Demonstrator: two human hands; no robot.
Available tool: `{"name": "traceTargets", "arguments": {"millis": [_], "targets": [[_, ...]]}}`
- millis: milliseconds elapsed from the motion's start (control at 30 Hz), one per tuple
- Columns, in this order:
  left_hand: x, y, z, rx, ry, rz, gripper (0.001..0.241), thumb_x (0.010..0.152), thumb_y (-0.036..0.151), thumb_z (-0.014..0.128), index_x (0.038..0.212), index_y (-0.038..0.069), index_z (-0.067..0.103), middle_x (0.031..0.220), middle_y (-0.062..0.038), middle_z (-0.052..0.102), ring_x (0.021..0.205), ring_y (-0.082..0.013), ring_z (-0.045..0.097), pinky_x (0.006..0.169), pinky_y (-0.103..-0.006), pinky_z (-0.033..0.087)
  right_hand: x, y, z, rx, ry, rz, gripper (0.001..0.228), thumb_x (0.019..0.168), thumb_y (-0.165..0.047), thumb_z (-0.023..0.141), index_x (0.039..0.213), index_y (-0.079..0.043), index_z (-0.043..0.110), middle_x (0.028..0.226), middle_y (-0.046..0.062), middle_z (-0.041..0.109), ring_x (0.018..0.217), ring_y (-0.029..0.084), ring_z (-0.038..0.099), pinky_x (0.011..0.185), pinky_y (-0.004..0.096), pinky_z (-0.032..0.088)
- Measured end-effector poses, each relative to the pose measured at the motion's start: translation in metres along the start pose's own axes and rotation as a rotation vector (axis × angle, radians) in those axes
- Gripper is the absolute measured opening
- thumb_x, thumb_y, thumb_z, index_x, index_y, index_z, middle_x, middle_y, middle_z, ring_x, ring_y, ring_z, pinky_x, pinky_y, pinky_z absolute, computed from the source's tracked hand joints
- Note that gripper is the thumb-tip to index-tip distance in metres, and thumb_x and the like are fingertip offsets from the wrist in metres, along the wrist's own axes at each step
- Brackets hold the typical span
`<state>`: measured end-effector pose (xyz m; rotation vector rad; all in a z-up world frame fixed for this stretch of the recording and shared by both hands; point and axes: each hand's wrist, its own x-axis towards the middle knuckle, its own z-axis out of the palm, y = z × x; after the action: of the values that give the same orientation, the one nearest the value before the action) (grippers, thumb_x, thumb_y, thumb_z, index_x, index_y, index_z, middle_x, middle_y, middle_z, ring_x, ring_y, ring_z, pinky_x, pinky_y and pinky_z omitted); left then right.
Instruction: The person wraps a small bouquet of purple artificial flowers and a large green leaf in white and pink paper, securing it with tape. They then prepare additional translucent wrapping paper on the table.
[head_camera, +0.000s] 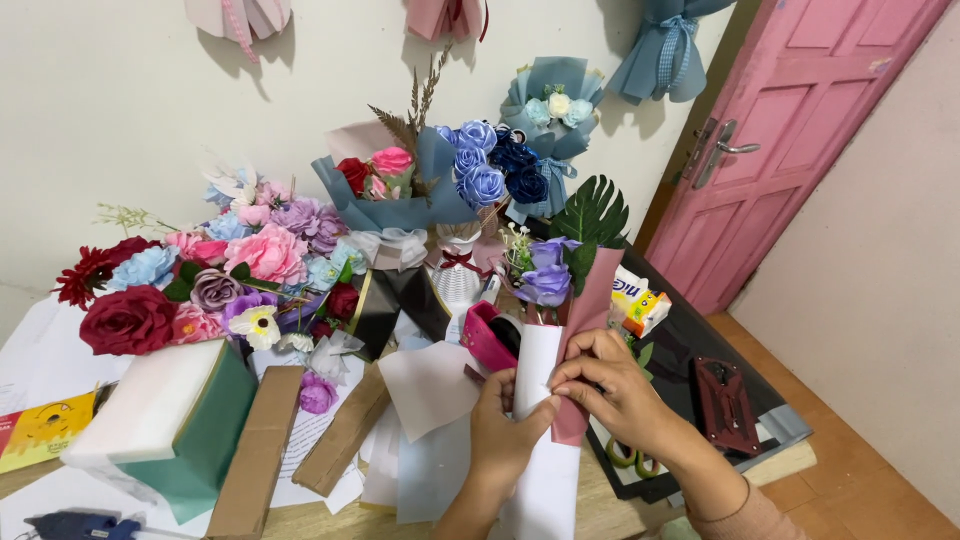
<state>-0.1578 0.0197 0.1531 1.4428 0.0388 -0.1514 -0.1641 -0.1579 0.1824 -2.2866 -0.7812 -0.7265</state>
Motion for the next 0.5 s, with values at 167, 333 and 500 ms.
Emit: {"name": "traceTargets", "arguments": {"millis": [167,333,500], "targets": [[0.0,-0.006,0.002,0.024,0.013,0.027,0.047,0.066,0.023,0.084,0.11,0.015,0.071,0.096,0.003,0.07,0.084,-0.0086,0.062,0.077,-0.0224,0.053,-0.002,-0.002,-0.002,-0.03,-0.013,-0.009,0.016,0.096,-0.027,0.063,0.1,-0.019,0.076,0.099,-0.001,0.057,0.096,0.017,0.051,0.089,0.033,0.039],[0.001,-0.014,0.003,0.054,0.021,0.047,0.048,0.065,0.025,0.085,0.11,0.016,0.071,0.095,0.004,0.069,0.083,-0.0082,0.061,0.076,-0.0221,0.052,-0.005,-0.005,-0.003,-0.078,-0.018,-0.044,0.013,0.096,-0.024,0.064,0.102,-0.019,0.074,0.099,0.0,0.056,0.095,0.017,0.052,0.087,0.033,0.04],[0.0,-0.017,0.004,0.08,0.011,0.079,0.049,0.062,0.028,0.084,0.108,0.016,0.07,0.097,0.004,0.072,0.086,-0.0083,0.064,0.078,-0.0218,0.053,-0.009,-0.002,-0.003,-0.089,0.01,-0.073,0.027,0.095,-0.029,0.066,0.117,-0.012,0.065,0.107,0.004,0.062,0.101,0.02,0.057,0.089,0.033,0.042]]}}
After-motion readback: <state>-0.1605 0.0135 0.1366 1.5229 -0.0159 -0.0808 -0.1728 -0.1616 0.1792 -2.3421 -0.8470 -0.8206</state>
